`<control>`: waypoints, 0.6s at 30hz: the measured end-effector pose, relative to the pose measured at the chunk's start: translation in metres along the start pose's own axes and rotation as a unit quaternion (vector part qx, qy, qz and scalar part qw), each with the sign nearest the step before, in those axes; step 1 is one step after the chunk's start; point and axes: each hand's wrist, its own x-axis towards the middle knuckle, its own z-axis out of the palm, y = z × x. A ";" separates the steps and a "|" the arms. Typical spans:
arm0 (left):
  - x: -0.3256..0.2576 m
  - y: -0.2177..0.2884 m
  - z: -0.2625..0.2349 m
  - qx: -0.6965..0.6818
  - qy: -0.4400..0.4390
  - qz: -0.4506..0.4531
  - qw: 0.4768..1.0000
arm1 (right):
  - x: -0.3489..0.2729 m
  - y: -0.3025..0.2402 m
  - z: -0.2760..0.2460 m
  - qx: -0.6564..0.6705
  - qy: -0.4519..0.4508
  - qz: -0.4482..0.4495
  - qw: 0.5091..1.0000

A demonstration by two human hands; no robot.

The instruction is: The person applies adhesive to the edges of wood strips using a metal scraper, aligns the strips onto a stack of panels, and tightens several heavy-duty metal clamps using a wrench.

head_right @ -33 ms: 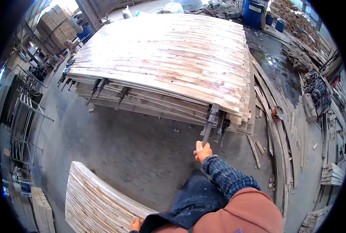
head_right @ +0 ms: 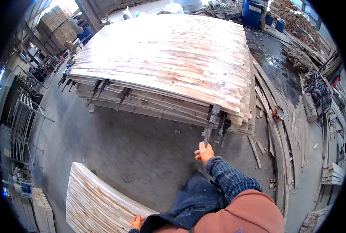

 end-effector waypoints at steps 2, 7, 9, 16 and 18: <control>-0.027 0.069 0.036 0.019 -0.033 0.060 0.997 | -0.004 0.015 -0.011 0.135 -0.055 0.029 0.989; -0.004 0.210 0.129 0.075 -0.132 0.190 0.970 | 0.016 0.001 -0.026 0.167 -0.114 0.064 0.977; 0.019 0.265 0.150 0.103 -0.163 0.257 0.947 | 0.010 -0.014 -0.015 -0.051 -0.025 0.020 0.998; 0.089 0.325 0.120 0.112 -0.136 0.203 0.963 | 0.005 -0.016 -0.027 0.162 -0.117 0.115 0.973; 0.128 0.327 0.081 -0.011 -0.137 0.135 0.981 | 0.010 -0.035 -0.010 0.104 -0.091 0.114 0.984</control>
